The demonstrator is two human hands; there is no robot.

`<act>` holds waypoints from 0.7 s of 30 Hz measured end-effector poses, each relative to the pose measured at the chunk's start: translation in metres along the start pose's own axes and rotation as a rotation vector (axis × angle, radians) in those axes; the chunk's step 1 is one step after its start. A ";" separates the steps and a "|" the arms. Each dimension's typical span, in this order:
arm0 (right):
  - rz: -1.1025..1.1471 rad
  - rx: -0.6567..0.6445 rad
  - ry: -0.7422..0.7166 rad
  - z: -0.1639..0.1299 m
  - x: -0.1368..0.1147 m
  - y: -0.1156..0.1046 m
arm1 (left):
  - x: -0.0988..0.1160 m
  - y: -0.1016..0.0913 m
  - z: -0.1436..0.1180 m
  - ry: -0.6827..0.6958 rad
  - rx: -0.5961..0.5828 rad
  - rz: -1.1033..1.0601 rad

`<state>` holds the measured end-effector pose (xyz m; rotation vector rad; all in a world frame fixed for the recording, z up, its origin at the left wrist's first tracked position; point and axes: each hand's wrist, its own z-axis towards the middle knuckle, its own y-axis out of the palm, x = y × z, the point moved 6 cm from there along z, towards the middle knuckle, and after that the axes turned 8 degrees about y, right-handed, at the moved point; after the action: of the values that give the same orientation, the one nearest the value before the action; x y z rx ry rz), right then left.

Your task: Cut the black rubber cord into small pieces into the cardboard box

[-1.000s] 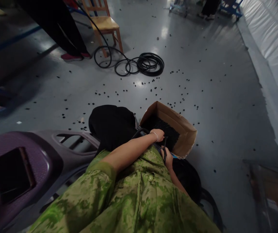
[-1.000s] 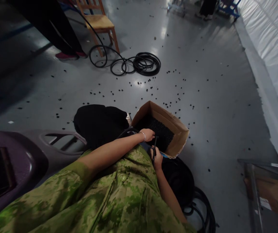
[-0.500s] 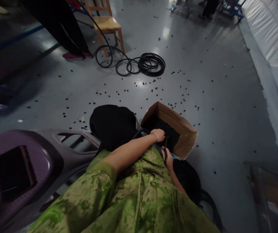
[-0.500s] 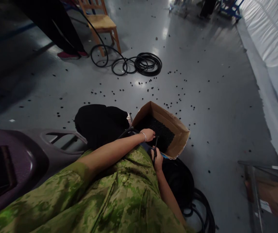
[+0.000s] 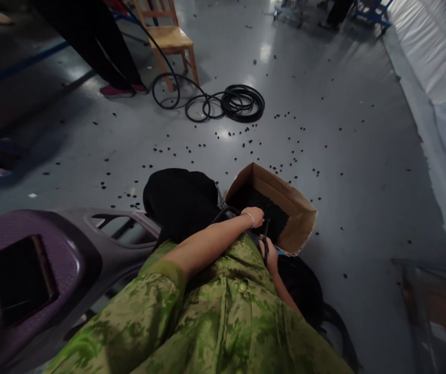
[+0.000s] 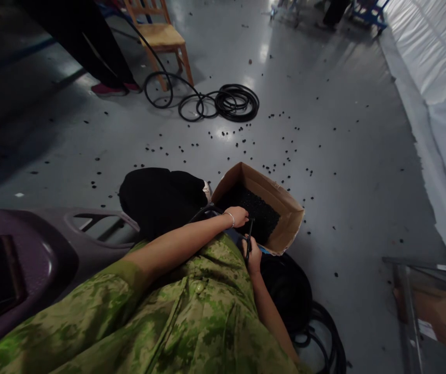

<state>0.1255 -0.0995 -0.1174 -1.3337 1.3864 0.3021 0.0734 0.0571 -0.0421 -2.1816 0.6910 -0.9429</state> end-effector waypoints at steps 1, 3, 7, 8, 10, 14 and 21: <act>-0.002 0.003 -0.001 0.000 0.001 0.000 | 0.000 0.000 0.000 -0.002 -0.004 -0.004; -0.005 0.011 -0.009 0.001 0.002 0.000 | 0.000 0.000 0.000 -0.009 -0.008 -0.012; -0.003 0.011 -0.021 0.001 0.002 0.000 | 0.001 0.000 0.000 0.003 0.002 -0.009; -0.002 0.011 -0.021 0.001 0.002 0.000 | 0.001 0.000 0.000 0.004 0.004 -0.005; 0.001 0.013 -0.021 0.001 0.002 0.000 | 0.000 0.000 0.001 0.004 0.009 0.000; 0.004 0.019 -0.033 0.001 0.001 0.000 | 0.000 0.001 0.002 0.010 0.017 0.001; -0.005 0.024 -0.032 0.001 0.003 0.000 | -0.001 0.001 0.002 0.006 0.017 0.002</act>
<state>0.1269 -0.1000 -0.1205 -1.3071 1.3554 0.3014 0.0741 0.0572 -0.0441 -2.1637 0.6851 -0.9520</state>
